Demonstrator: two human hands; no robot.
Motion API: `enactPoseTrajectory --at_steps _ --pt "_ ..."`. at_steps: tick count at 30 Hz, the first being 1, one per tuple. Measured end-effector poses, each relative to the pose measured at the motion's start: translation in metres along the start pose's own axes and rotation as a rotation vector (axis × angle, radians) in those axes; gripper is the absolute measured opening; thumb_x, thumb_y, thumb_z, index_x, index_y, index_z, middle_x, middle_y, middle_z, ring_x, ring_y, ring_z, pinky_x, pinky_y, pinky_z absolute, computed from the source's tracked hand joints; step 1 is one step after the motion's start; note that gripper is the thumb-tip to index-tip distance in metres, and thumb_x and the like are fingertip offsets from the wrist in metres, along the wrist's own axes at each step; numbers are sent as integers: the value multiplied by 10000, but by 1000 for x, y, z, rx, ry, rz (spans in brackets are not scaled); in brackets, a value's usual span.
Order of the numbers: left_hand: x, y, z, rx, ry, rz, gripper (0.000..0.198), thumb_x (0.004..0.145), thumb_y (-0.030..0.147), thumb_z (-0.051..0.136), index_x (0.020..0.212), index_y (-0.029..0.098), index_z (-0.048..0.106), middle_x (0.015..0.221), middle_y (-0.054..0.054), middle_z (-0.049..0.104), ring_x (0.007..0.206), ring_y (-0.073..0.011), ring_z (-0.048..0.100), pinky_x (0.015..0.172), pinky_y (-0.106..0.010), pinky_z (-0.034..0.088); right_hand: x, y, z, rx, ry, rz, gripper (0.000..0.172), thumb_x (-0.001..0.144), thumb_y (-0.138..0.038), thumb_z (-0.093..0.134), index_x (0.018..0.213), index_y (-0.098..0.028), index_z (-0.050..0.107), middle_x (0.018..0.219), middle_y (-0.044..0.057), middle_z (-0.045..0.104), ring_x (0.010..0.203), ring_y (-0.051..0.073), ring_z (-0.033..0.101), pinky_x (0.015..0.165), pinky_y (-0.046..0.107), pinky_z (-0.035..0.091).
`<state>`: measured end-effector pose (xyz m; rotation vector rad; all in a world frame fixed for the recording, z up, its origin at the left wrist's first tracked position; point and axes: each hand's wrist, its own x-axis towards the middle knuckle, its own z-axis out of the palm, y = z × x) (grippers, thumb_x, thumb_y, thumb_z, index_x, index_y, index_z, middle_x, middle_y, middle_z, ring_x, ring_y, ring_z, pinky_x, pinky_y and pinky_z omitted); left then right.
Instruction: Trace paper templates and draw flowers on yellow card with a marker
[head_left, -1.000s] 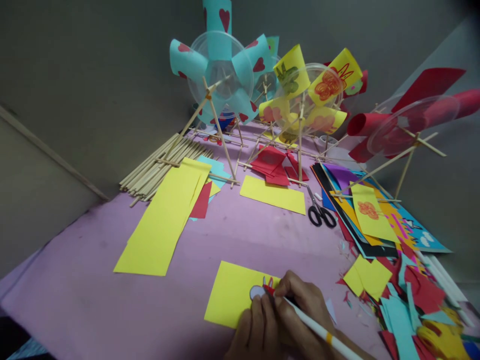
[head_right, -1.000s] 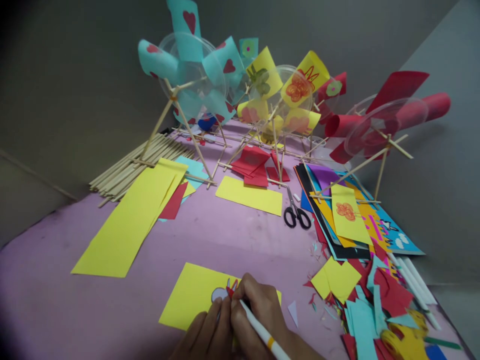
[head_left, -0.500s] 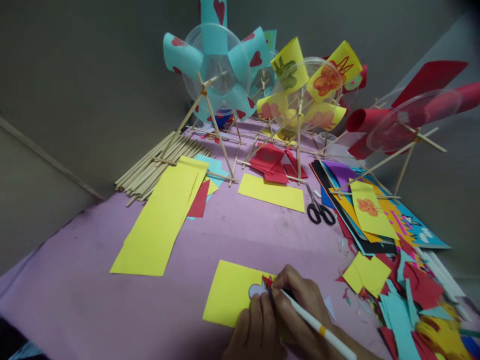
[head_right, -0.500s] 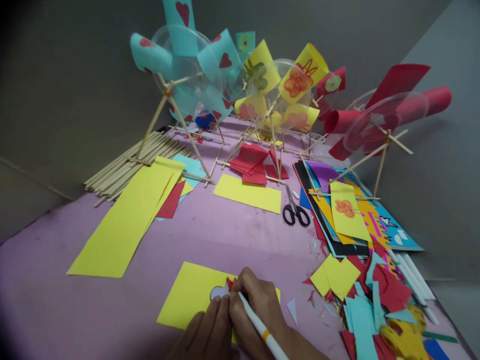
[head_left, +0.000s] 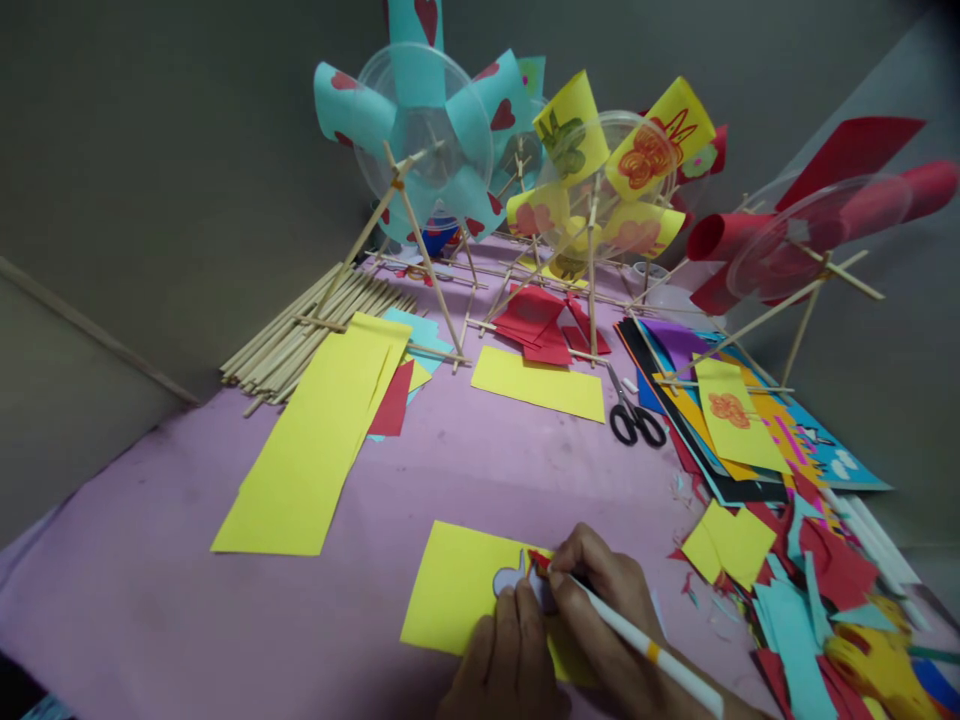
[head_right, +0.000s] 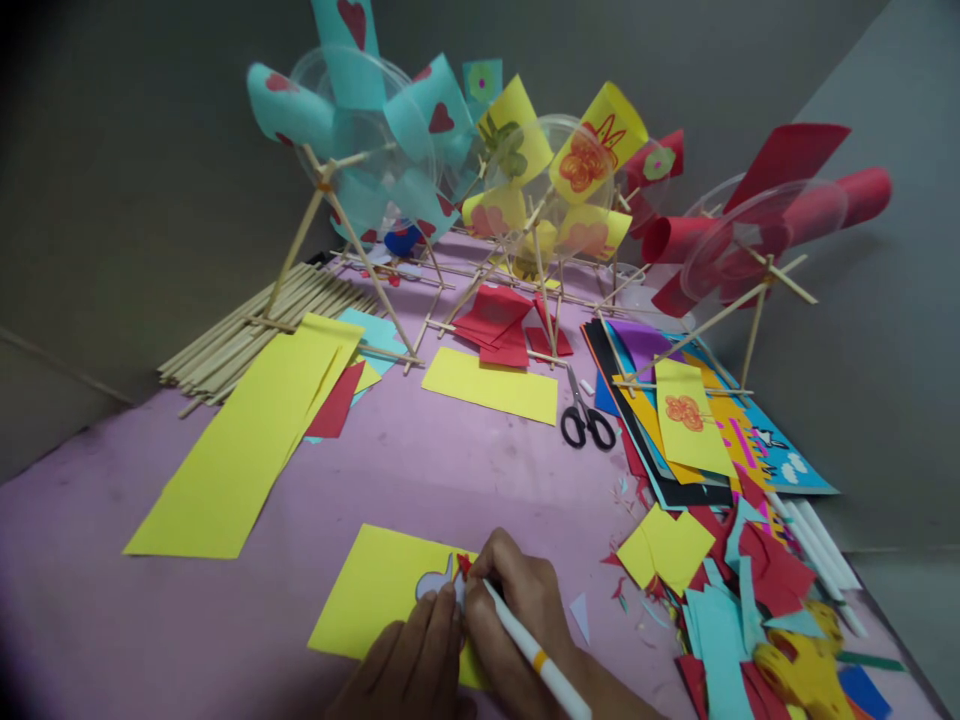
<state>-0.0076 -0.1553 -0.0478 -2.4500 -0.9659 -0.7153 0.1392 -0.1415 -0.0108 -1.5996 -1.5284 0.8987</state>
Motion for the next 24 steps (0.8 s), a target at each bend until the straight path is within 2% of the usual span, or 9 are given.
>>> enactPoseTrajectory --at_steps 11,16,24 --pt "0 -2 -1 -11 2 1 356 955 169 317 982 106 666 997 -47 697 939 -172 587 799 -291 406 2 -9 -2 14 -52 9 98 774 -203 437 680 -222 417 517 -59 460 448 110 445 446 197 342" --pt "-3 0 2 -14 29 -11 360 944 160 314 1010 110 664 994 -68 689 948 -165 599 853 -283 395 3 -12 -2 17 -61 10 102 775 -202 438 678 -224 412 510 -65 450 446 108 435 443 196 336" --pt "-7 1 5 -18 7 -44 358 945 212 334 1105 96 632 1021 -88 680 1029 -175 574 918 -276 384 3 -10 -2 36 -50 31 97 761 -197 443 670 -223 424 507 -61 470 448 107 452 441 194 346"
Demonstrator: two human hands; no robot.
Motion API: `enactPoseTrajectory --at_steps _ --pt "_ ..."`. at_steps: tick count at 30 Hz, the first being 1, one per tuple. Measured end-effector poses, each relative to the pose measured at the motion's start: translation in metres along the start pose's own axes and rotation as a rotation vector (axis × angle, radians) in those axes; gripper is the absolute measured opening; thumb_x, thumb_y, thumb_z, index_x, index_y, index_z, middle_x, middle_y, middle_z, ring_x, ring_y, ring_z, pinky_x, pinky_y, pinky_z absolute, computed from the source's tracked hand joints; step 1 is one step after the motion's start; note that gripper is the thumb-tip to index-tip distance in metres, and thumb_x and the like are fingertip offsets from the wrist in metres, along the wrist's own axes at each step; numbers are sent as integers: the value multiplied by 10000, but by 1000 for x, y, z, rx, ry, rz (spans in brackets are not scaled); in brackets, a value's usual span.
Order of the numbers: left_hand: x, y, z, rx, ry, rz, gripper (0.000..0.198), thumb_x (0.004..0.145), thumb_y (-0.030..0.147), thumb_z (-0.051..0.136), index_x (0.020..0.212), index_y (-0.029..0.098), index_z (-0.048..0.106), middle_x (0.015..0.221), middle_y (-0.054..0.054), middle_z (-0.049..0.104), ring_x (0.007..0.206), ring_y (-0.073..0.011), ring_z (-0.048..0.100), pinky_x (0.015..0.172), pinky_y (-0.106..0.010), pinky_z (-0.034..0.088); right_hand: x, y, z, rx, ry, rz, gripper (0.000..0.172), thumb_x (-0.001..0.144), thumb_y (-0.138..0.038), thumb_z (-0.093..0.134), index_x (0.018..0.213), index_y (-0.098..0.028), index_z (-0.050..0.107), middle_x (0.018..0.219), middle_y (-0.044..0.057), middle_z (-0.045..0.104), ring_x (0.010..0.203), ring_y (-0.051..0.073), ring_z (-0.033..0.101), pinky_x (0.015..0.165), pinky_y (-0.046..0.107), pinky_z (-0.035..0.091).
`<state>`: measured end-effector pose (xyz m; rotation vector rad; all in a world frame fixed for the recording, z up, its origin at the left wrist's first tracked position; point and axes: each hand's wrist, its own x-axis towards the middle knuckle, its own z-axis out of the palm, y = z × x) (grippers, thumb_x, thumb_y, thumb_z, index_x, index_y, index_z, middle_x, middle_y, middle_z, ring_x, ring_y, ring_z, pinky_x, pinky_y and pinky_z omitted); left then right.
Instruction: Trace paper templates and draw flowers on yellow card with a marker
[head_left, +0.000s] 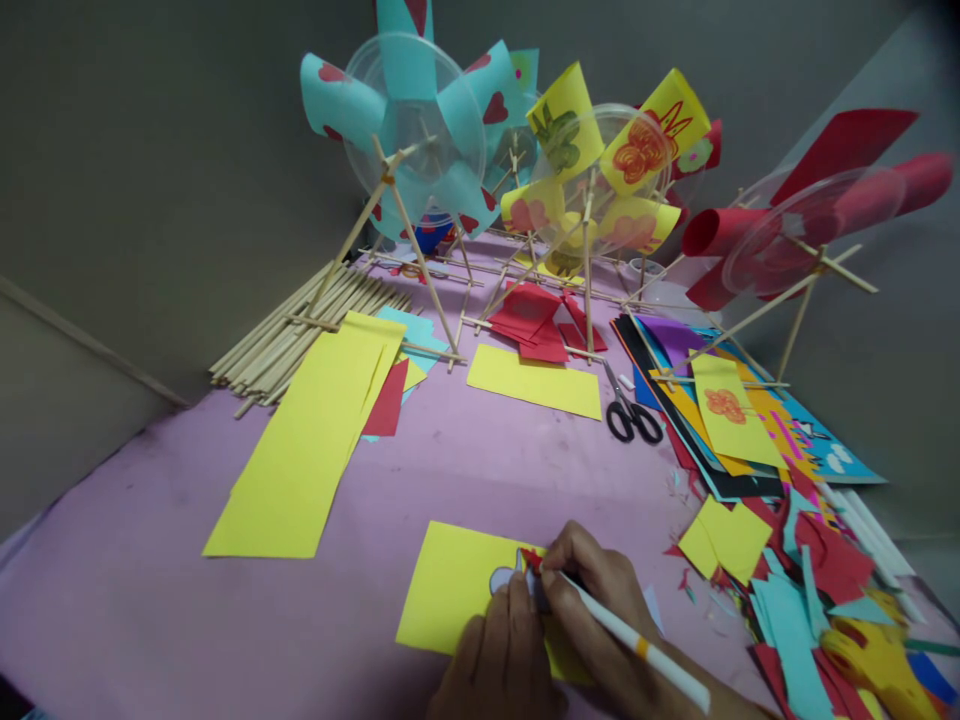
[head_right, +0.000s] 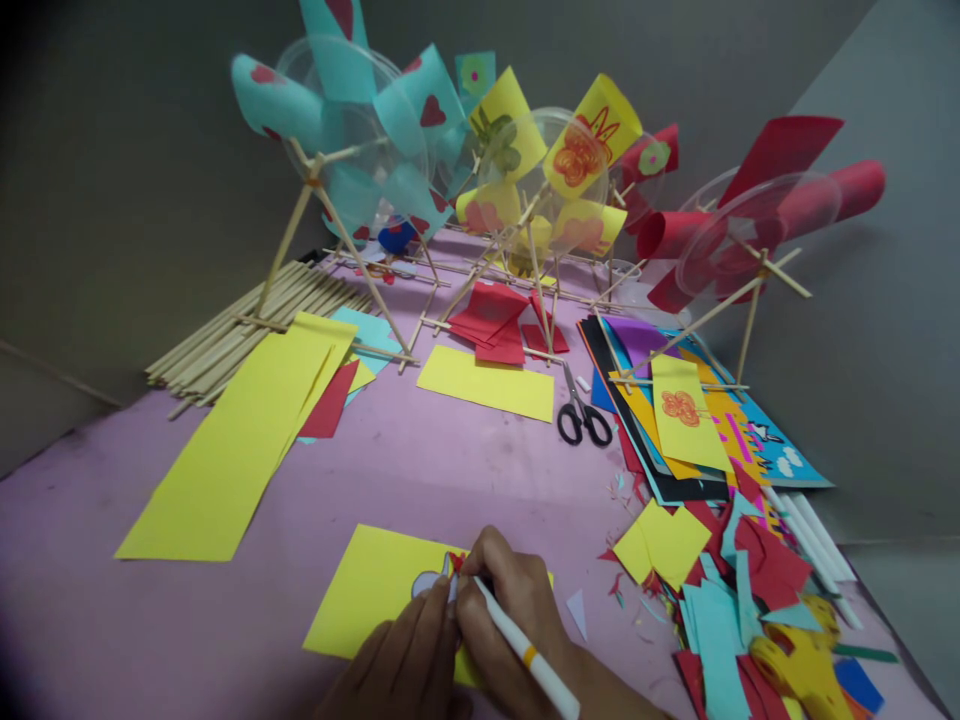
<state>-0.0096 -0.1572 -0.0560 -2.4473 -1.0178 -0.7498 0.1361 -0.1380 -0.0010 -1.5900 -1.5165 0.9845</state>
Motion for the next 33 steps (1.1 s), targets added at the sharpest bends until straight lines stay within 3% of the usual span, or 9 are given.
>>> enactPoseTrajectory --at_steps 7,15,33 --pt "2 -1 0 8 3 8 365 942 183 308 1067 85 637 1014 -98 679 997 -181 579 836 -279 406 -1 2 -1 -4 -3 0 102 764 -212 443 667 -225 415 507 -64 446 450 110 441 446 197 344" --pt "-4 0 -1 -23 -51 -20 360 945 256 373 1196 98 577 1090 -99 661 1046 -178 581 974 -281 369 -1 0 -1 21 -31 4 101 769 -214 452 679 -228 409 504 -69 444 444 105 424 430 190 342" --pt "-3 0 -2 -62 -78 -17 383 949 295 377 1209 77 554 1115 -120 638 1085 -203 558 986 -318 371 1 -2 0 -6 -62 -8 103 789 -209 429 695 -229 392 520 -63 454 453 108 441 445 196 337"
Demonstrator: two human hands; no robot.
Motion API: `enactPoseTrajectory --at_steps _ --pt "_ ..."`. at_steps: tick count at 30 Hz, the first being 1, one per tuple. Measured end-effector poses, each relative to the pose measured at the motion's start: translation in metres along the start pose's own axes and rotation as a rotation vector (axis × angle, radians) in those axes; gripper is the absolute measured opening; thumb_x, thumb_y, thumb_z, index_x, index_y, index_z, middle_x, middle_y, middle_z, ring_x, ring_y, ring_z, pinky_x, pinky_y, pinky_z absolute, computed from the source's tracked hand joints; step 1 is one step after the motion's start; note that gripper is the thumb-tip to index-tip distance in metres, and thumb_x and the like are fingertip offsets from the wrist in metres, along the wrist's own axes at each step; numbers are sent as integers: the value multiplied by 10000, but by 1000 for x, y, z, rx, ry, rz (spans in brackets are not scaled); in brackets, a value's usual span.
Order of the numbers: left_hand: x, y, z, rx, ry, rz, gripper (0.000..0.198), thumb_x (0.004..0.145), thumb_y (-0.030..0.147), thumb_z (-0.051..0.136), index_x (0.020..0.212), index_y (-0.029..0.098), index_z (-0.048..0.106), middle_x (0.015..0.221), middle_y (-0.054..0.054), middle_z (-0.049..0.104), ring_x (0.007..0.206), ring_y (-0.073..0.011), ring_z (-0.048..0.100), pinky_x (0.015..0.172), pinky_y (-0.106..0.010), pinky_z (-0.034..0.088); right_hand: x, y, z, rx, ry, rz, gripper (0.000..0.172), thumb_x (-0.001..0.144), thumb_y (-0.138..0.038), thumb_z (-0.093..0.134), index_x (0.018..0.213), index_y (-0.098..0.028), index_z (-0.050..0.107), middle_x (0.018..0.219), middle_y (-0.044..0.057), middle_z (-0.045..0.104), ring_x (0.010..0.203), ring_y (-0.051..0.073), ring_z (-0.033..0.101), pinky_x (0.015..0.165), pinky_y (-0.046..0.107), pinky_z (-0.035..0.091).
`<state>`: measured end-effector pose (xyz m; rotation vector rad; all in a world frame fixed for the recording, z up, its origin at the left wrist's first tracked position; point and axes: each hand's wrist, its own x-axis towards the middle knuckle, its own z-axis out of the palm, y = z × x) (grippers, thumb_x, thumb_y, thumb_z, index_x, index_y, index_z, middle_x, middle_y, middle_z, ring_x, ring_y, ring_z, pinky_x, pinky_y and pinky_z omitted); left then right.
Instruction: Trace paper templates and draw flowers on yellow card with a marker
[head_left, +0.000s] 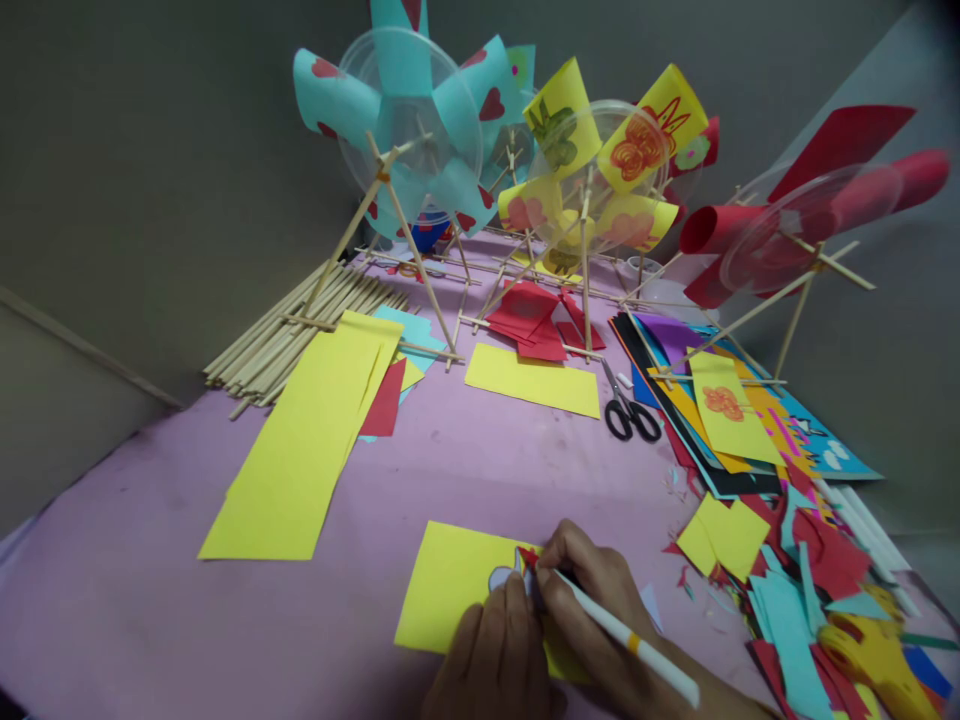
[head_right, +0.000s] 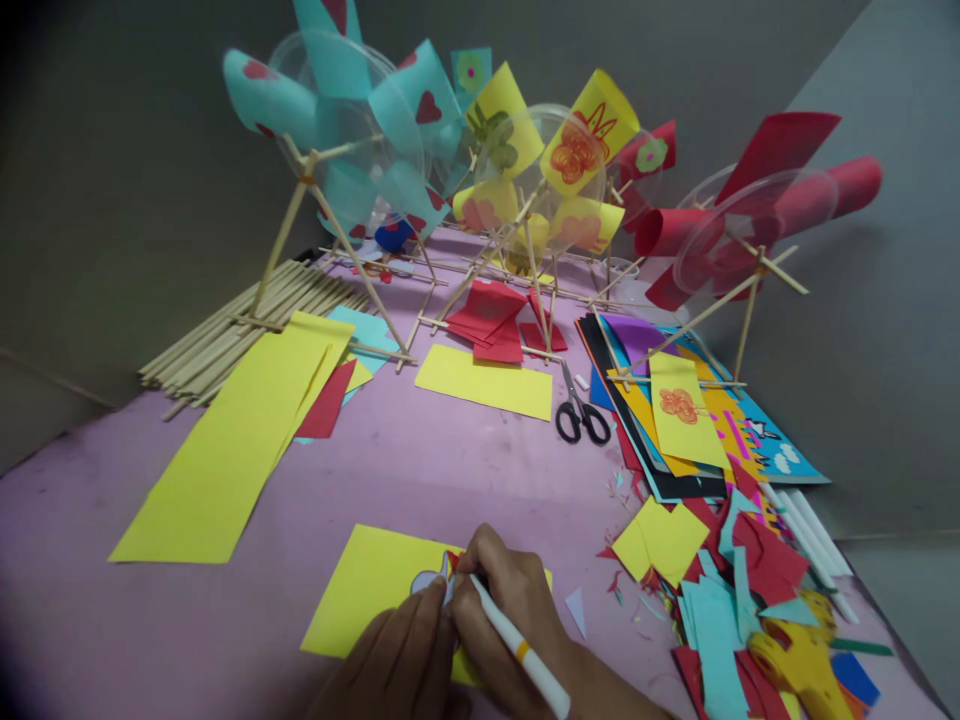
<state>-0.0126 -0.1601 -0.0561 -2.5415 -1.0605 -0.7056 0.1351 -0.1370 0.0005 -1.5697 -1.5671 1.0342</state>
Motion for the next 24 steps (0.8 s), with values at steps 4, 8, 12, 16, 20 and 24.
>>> enactPoseTrajectory --at_steps 4,8,12,16,20,24 --pt "1 0 0 5 10 7 368 950 297 381 1174 78 576 1106 -116 642 1088 -199 554 1005 -320 354 1 2 0 -42 -11 9 92 787 -233 419 699 -228 394 531 -58 441 461 115 422 452 210 322" --pt "0 -1 0 5 17 12 368 951 301 380 1155 72 584 1106 -121 640 1093 -204 550 1019 -328 340 1 5 0 -41 -16 4 84 782 -231 414 701 -230 392 525 -61 439 451 116 419 448 215 313" --pt "-1 -2 1 -1 24 20 364 945 291 390 1170 74 575 1123 -127 632 1103 -208 544 1032 -329 328 1 4 0 -34 -16 -13 83 773 -225 412 695 -233 385 519 -65 429 443 113 408 448 216 308" --pt "-1 -2 1 -6 39 21 361 943 286 384 1174 86 575 1132 -121 631 1106 -207 542 1024 -332 340 1 2 0 -47 -13 16 89 755 -223 412 677 -235 371 513 -63 419 447 111 390 448 217 297" --pt "1 -1 0 -7 30 13 353 949 272 364 1141 84 592 1110 -118 640 1083 -201 555 1015 -333 349 1 1 1 -28 -8 12 83 740 -229 410 668 -235 368 500 -68 395 436 107 359 438 218 279" --pt "3 -2 1 -9 94 19 353 956 255 340 1102 82 611 1088 -112 650 1057 -190 571 1029 -330 339 0 4 1 -18 -5 8 81 727 -218 415 667 -235 363 494 -73 386 432 101 333 431 216 261"
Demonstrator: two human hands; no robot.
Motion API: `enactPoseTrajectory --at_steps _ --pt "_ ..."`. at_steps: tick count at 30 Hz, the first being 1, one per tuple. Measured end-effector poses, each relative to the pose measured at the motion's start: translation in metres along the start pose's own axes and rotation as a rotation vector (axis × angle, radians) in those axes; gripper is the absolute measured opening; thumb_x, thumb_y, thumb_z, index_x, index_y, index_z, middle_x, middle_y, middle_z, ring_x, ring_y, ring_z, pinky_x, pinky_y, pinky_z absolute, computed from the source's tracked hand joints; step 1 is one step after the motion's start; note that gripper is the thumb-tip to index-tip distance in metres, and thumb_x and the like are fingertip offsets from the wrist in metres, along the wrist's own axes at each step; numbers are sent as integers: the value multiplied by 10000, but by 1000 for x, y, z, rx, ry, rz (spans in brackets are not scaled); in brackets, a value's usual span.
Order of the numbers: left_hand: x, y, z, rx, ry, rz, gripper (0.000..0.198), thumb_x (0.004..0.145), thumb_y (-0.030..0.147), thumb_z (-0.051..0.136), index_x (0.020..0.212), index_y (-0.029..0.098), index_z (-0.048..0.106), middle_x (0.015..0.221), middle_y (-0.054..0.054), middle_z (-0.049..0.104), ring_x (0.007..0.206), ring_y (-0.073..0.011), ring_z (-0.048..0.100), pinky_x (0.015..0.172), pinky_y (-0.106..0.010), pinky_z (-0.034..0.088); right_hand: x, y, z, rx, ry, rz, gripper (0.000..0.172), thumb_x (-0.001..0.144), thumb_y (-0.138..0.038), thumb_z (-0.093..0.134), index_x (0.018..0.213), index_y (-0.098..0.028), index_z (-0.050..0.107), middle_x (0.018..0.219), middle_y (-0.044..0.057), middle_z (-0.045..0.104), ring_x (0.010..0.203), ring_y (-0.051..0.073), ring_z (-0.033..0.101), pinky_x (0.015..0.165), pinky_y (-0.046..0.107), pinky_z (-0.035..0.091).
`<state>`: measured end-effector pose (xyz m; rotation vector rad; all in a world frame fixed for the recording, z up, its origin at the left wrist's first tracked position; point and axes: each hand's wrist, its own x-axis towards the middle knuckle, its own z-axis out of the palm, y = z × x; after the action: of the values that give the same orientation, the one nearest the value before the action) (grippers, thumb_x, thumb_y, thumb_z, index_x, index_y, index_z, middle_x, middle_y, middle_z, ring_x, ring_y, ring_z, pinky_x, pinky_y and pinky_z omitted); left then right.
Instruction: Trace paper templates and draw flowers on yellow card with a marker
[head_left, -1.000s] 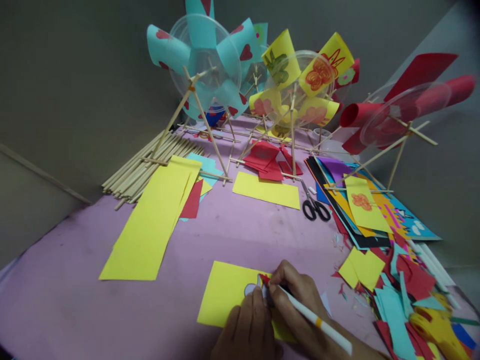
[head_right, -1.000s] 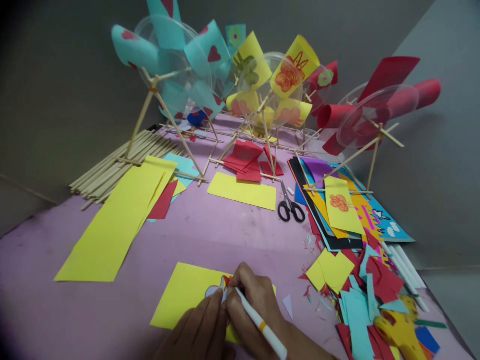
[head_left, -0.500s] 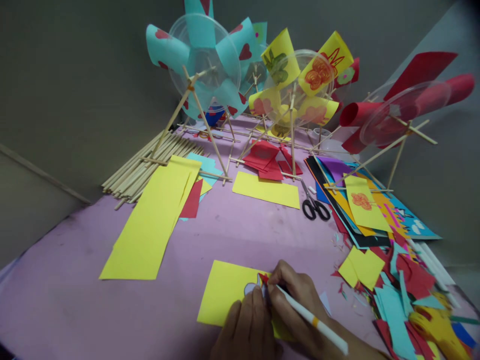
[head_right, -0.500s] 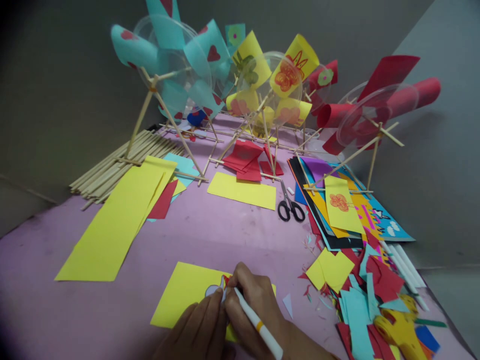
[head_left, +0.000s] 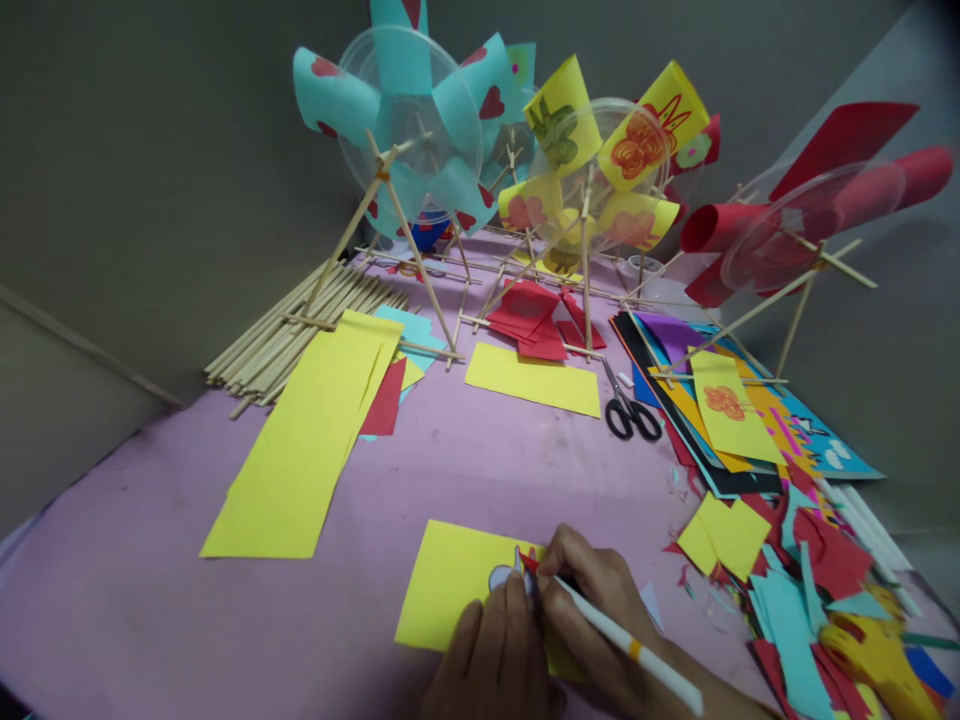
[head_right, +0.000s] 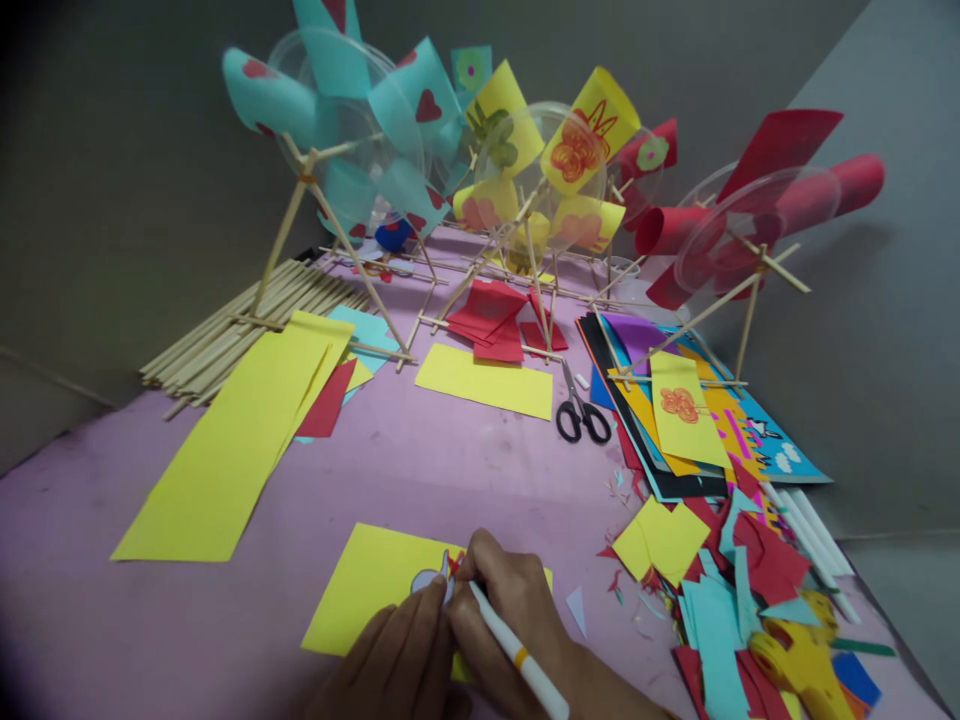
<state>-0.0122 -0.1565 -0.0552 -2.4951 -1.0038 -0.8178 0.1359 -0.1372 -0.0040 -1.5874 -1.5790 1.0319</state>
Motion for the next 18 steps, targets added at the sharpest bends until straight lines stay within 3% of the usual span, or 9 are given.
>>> enactPoseTrajectory --at_steps 6,18 --pt "2 0 -2 11 -20 -4 337 954 241 350 1102 86 610 1078 -113 654 1055 -192 577 1017 -326 353 -1 0 -3 -25 -48 -7 81 747 -219 418 677 -231 379 523 -58 422 461 112 378 458 224 301" --pt "3 -1 -6 7 -17 3 309 951 216 367 1090 95 616 1067 -105 661 1032 -189 598 1019 -330 362 -4 3 -4 -15 -74 -55 82 721 -195 409 671 -234 358 509 -77 371 444 99 329 447 216 276"
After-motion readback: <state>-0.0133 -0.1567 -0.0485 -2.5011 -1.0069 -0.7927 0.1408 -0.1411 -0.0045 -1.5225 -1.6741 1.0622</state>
